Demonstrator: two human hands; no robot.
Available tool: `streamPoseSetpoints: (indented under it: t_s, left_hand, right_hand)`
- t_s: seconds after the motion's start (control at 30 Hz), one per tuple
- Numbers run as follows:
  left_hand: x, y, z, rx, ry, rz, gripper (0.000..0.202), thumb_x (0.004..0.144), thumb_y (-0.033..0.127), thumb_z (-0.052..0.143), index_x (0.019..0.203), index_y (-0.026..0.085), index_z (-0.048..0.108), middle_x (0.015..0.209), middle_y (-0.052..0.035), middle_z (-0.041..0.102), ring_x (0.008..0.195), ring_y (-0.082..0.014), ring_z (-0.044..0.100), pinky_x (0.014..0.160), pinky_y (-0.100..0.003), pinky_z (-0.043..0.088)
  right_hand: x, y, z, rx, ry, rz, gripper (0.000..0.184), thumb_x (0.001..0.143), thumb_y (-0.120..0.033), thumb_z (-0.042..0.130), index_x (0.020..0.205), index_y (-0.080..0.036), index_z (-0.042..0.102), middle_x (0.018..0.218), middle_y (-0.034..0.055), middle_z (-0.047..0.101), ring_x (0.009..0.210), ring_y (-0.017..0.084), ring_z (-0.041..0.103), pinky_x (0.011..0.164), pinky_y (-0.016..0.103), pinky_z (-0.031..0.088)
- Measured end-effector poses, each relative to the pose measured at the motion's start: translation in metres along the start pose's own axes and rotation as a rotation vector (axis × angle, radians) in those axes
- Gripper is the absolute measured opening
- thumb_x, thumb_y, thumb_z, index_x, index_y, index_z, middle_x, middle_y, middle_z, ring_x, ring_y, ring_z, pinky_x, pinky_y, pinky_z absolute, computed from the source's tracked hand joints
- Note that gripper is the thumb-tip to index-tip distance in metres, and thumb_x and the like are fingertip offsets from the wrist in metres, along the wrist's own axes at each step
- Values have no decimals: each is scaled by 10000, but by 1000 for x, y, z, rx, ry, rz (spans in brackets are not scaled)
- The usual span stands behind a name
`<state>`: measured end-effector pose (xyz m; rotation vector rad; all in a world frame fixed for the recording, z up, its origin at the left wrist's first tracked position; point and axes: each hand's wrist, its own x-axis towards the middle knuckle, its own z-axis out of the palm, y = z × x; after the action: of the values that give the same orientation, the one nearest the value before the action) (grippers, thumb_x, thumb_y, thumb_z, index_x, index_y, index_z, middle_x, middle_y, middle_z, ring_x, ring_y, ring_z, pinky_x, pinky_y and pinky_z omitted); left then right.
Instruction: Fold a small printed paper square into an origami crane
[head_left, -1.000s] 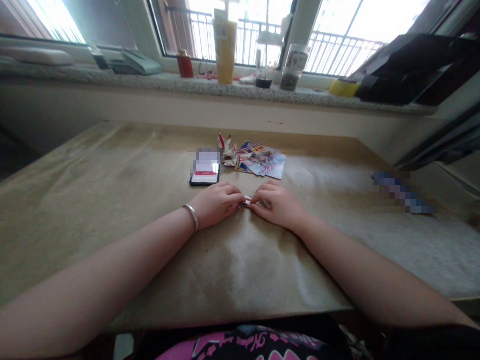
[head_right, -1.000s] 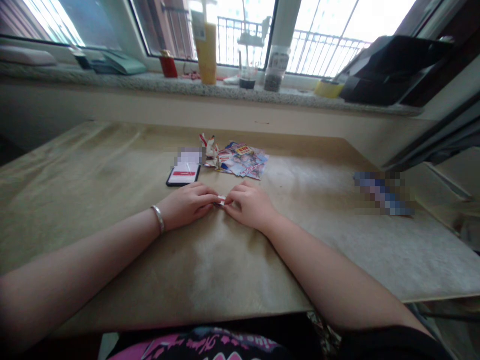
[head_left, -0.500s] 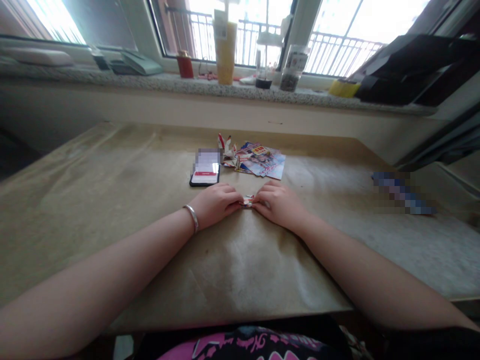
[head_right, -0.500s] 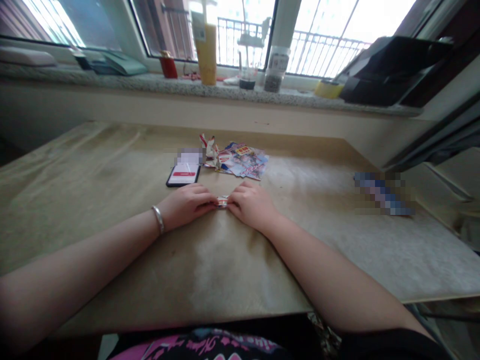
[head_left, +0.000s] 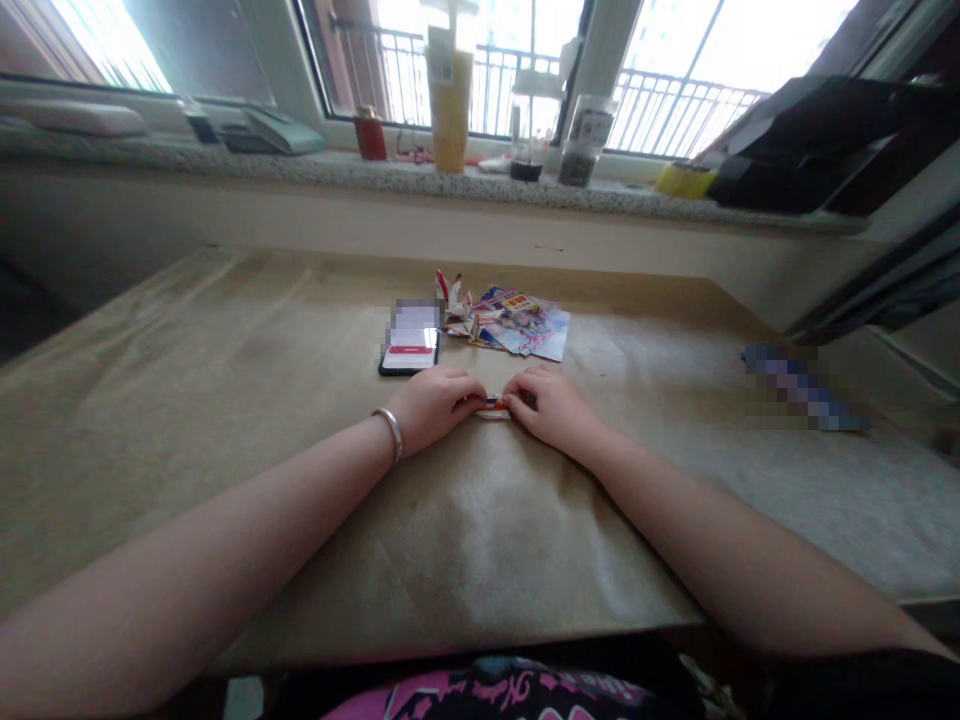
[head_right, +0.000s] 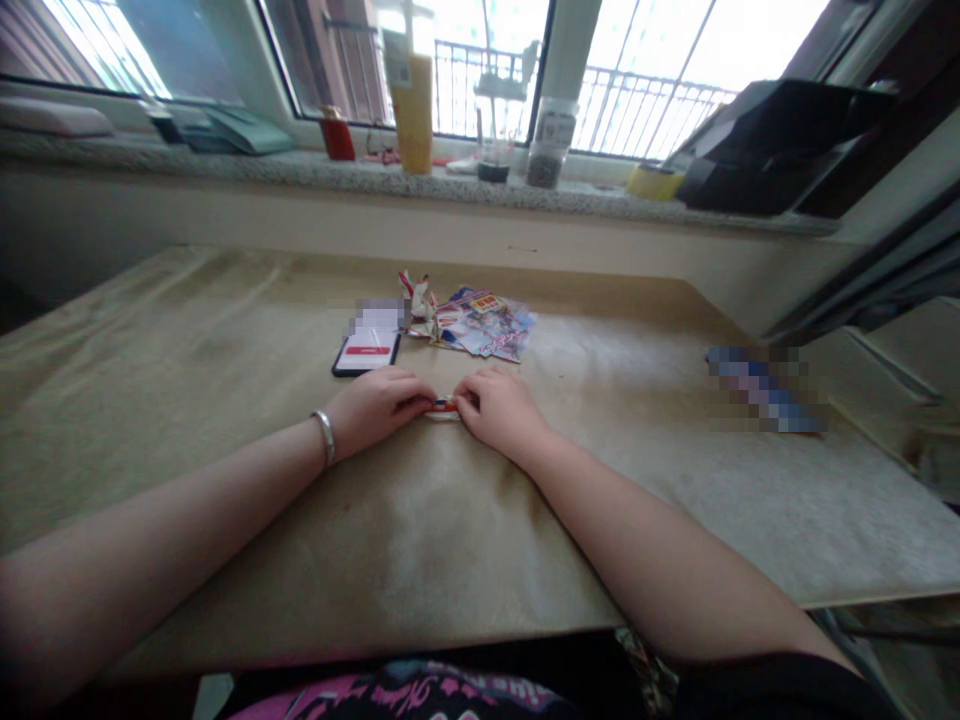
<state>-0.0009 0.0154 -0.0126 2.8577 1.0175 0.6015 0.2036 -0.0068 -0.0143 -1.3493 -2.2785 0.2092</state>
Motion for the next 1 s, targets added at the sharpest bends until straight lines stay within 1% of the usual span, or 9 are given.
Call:
streamPoseSetpoints:
  t_s: [0.07, 0.13, 0.2, 0.27, 0.4, 0.57, 0.7, 0.87, 1.0]
  left_hand:
    - [1, -1, 1, -13, -15, -35, 140, 845, 253, 545, 854, 171, 658, 767, -28, 636, 714, -142, 546, 659, -240, 396]
    - [1, -1, 0, -21, -34, -59, 127, 834, 251, 561, 855, 167, 655, 762, -28, 635, 717, -143, 544, 658, -239, 393]
    - [2, 0, -1, -27, -47, -66, 120, 831, 243, 565, 862, 168, 653, 768, -29, 635, 722, -145, 542, 658, -239, 390]
    - [2, 0, -1, -32, -49, -61, 123, 834, 246, 560, 860, 170, 654, 773, -31, 632, 724, -146, 539, 657, -241, 390]
    - [1, -1, 0, -40, -24, -37, 133, 839, 249, 543, 836, 172, 652, 758, -29, 609, 712, -141, 537, 645, -235, 397]
    - [0, -1, 2, -93, 33, 5, 112, 833, 214, 533, 849, 171, 636, 901, -45, 616, 812, -140, 562, 733, -240, 431]
    - [0, 1, 3, -65, 23, -48, 117, 809, 215, 561, 905, 173, 615, 806, -25, 615, 760, -146, 559, 728, -263, 435]
    - [0, 3, 1, -5, 60, 37, 120, 813, 196, 546, 909, 163, 609, 824, -38, 625, 798, -165, 554, 746, -277, 431]
    - [0, 6, 0, -5, 59, 59, 110, 825, 190, 519, 871, 154, 612, 774, -33, 606, 733, -144, 548, 671, -239, 426]
  right_hand:
    - [-1, 0, 1, 22, 14, 24, 100, 779, -252, 566, 733, -192, 632, 728, 20, 643, 736, 155, 539, 687, 273, 398]
    - [-1, 1, 2, 40, 32, 37, 89, 760, -248, 584, 806, -197, 640, 736, 11, 642, 721, 148, 537, 676, 269, 400]
    - [-2, 2, 2, 48, 50, 39, 184, 750, -238, 591, 921, -196, 646, 782, 18, 649, 754, 152, 548, 713, 279, 411]
    - [-2, 3, 3, 46, 57, 34, 223, 751, -244, 592, 958, -195, 658, 836, 38, 651, 806, 163, 555, 754, 292, 419]
    - [-2, 3, 3, 50, 45, 12, 164, 756, -260, 589, 868, -198, 691, 860, 57, 637, 837, 170, 551, 769, 295, 427]
    - [-2, 2, 1, 80, 58, -5, 147, 745, -241, 595, 853, -191, 681, 832, 45, 614, 775, 148, 537, 715, 269, 428]
    - [-3, 3, 2, 97, 57, -21, 120, 748, -238, 592, 834, -191, 662, 834, 36, 602, 755, 137, 529, 676, 251, 421]
    - [-4, 1, -2, 50, 11, -61, 82, 759, -230, 582, 814, -194, 629, 812, 25, 616, 793, 149, 539, 714, 259, 414]
    - [-5, -6, -10, -83, -47, -111, 86, 782, -233, 553, 815, -188, 619, 835, 37, 634, 834, 171, 548, 716, 267, 402]
